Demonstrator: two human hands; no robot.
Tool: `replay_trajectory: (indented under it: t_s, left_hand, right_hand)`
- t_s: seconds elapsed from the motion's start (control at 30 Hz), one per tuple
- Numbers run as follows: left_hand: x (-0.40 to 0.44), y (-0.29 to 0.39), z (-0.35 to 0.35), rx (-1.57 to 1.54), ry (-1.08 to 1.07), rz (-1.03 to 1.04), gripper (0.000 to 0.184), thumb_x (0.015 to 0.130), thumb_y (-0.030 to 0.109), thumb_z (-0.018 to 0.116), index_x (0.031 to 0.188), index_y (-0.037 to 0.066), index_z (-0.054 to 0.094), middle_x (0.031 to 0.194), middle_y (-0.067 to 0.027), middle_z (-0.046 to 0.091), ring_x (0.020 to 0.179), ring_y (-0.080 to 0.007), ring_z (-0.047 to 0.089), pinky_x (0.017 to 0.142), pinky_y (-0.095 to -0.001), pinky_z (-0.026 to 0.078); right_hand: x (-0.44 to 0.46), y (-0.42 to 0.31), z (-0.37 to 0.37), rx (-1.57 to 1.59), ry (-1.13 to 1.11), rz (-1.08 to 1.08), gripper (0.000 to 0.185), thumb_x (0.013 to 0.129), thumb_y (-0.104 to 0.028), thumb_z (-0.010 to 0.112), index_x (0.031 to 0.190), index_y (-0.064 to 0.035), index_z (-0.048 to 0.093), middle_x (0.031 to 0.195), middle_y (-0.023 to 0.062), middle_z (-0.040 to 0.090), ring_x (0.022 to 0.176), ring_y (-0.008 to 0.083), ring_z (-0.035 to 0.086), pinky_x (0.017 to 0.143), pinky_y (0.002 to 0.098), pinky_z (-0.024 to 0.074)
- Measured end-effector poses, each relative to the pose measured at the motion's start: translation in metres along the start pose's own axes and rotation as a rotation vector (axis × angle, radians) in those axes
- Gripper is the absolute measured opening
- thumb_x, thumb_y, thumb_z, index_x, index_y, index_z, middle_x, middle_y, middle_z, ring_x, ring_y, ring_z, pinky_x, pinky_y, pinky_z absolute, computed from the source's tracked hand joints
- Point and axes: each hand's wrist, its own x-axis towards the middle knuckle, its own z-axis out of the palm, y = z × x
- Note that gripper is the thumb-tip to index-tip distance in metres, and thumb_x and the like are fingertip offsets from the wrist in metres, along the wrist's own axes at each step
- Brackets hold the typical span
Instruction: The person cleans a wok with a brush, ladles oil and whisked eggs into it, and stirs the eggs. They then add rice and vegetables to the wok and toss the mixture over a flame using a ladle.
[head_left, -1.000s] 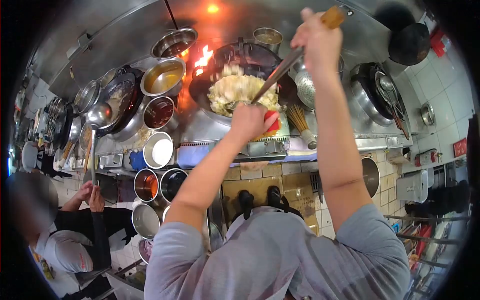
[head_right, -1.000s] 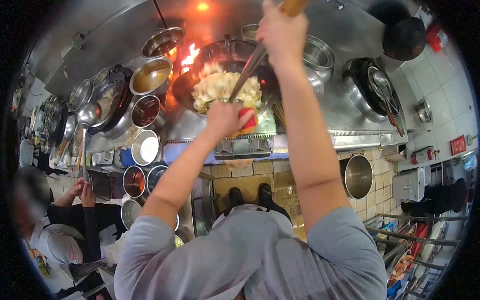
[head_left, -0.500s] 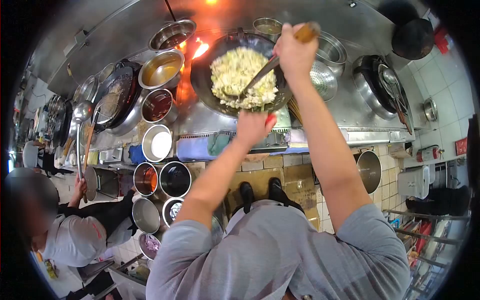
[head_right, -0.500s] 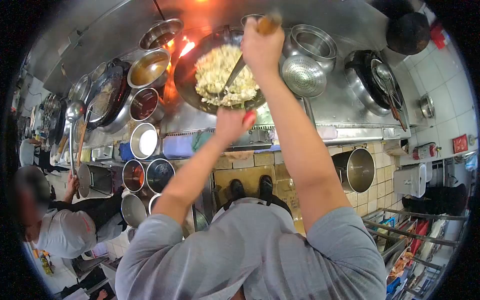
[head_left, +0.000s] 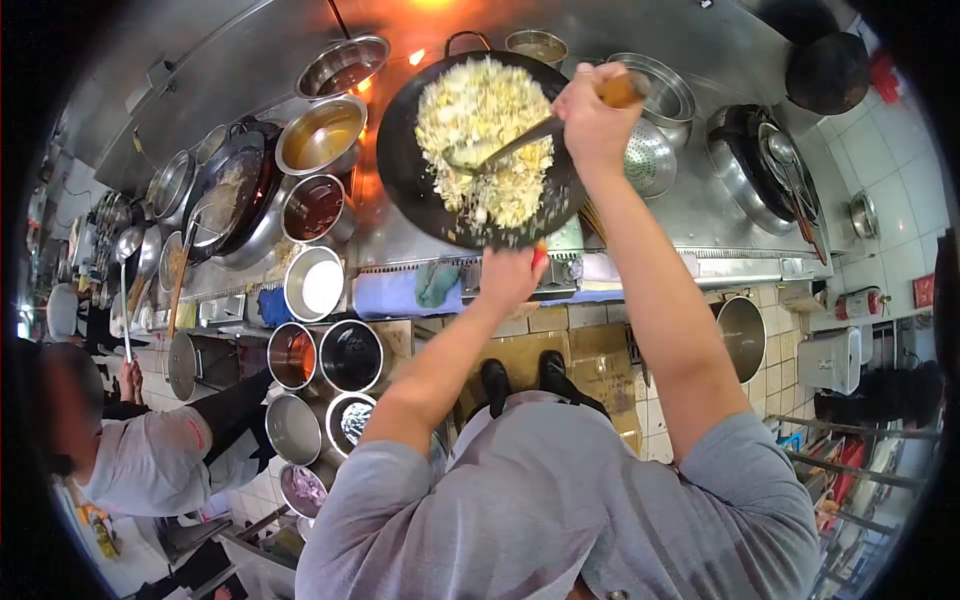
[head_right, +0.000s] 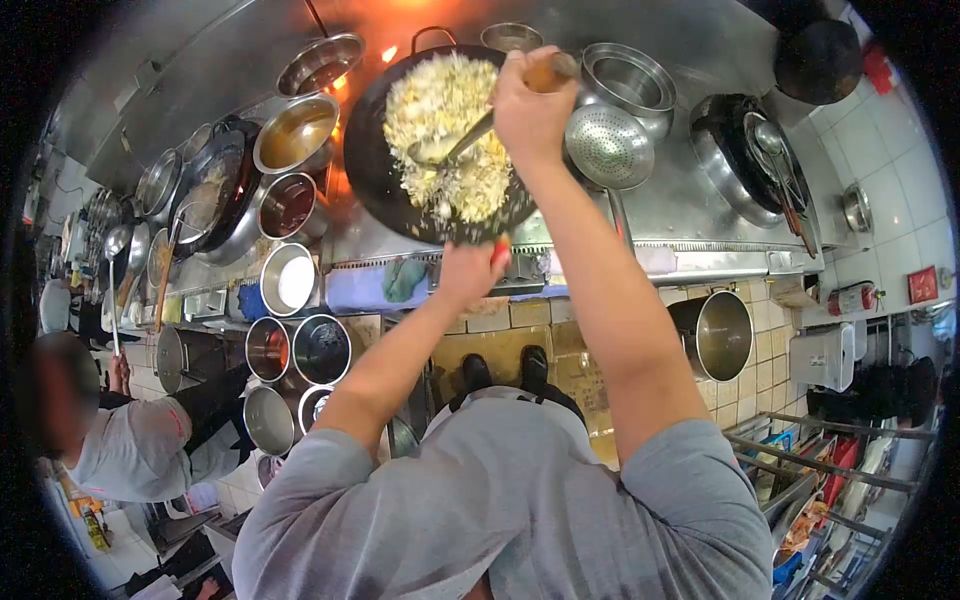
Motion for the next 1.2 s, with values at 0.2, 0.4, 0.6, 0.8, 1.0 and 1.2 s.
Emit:
replay_trajectory:
  t_s: [0.2, 0.4, 0.6, 0.8, 1.0, 1.2]
  left_hand:
    - [0.011, 0.039, -0.115, -0.001, -0.206, 0.144, 0.048, 0.091, 0.049, 0.047, 0.073, 0.01, 0.067, 0.067, -0.0151, 0.065, 0.062, -0.0274, 0.065, 0.066, -0.0401, 0.046]
    - [0.016, 0.004, -0.025, 0.01, 0.083, 0.032, 0.047, 0.092, 0.048, 0.047, 0.072, 0.012, 0.07, 0.063, -0.0137, 0.064, 0.061, -0.0301, 0.065, 0.07, -0.0383, 0.049]
    - [0.048, 0.028, -0.144, -0.057, -0.161, 0.103, 0.043, 0.086, 0.049, 0.055, 0.067, 0.014, 0.069, 0.058, -0.0132, 0.062, 0.056, -0.0317, 0.063, 0.057, -0.0445, 0.052]
    - [0.015, -0.005, -0.013, -0.029, 0.081, 0.024, 0.044, 0.088, 0.046, 0.053, 0.062, 0.012, 0.061, 0.057, -0.01, 0.062, 0.054, -0.0266, 0.063, 0.072, -0.0399, 0.046]
    - [0.023, 0.038, -0.136, -0.06, -0.267, 0.071, 0.045, 0.089, 0.048, 0.052, 0.071, 0.011, 0.071, 0.056, -0.0113, 0.062, 0.056, -0.03, 0.063, 0.064, -0.0439, 0.051]
    - [0.044, 0.005, -0.031, -0.021, 0.214, 0.092, 0.037, 0.088, 0.043, 0.056, 0.069, 0.013, 0.063, 0.051, -0.0084, 0.059, 0.045, -0.0271, 0.056, 0.063, -0.0403, 0.043]
  right_hand:
    - [0.031, -0.084, -0.004, -0.035, -0.173, 0.178, 0.018, 0.086, -0.008, 0.062, 0.076, -0.0062, 0.047, 0.052, 0.0018, 0.043, 0.044, 0.0126, 0.044, 0.044, 0.0305, 0.0422]
    - [0.005, 0.018, -0.005, -0.019, -0.02, -0.04, 0.019, 0.091, -0.006, 0.053, 0.076, -0.006, 0.041, 0.051, 0.0052, 0.045, 0.043, 0.014, 0.046, 0.045, 0.0318, 0.0449]
    - [0.048, -0.076, -0.01, 0.18, -0.216, 0.259, 0.024, 0.087, -0.01, 0.062, 0.071, -0.0073, 0.045, 0.052, 0.0013, 0.043, 0.043, 0.0125, 0.044, 0.046, 0.0313, 0.0445]
    - [0.011, 0.026, 0.01, 0.079, -0.002, -0.014, 0.027, 0.089, -0.012, 0.061, 0.072, -0.0065, 0.041, 0.051, 0.0045, 0.044, 0.04, 0.0148, 0.045, 0.043, 0.0313, 0.0445]
    - [0.035, -0.078, 0.012, 0.017, -0.134, 0.328, 0.023, 0.09, -0.02, 0.06, 0.075, -0.0121, 0.045, 0.053, -0.002, 0.04, 0.041, 0.0116, 0.039, 0.038, 0.0279, 0.033]
    - [0.014, 0.045, 0.001, -0.112, 0.015, -0.108, 0.018, 0.09, -0.009, 0.057, 0.081, -0.0061, 0.041, 0.054, 0.0043, 0.048, 0.044, 0.0139, 0.05, 0.043, 0.0276, 0.0435]
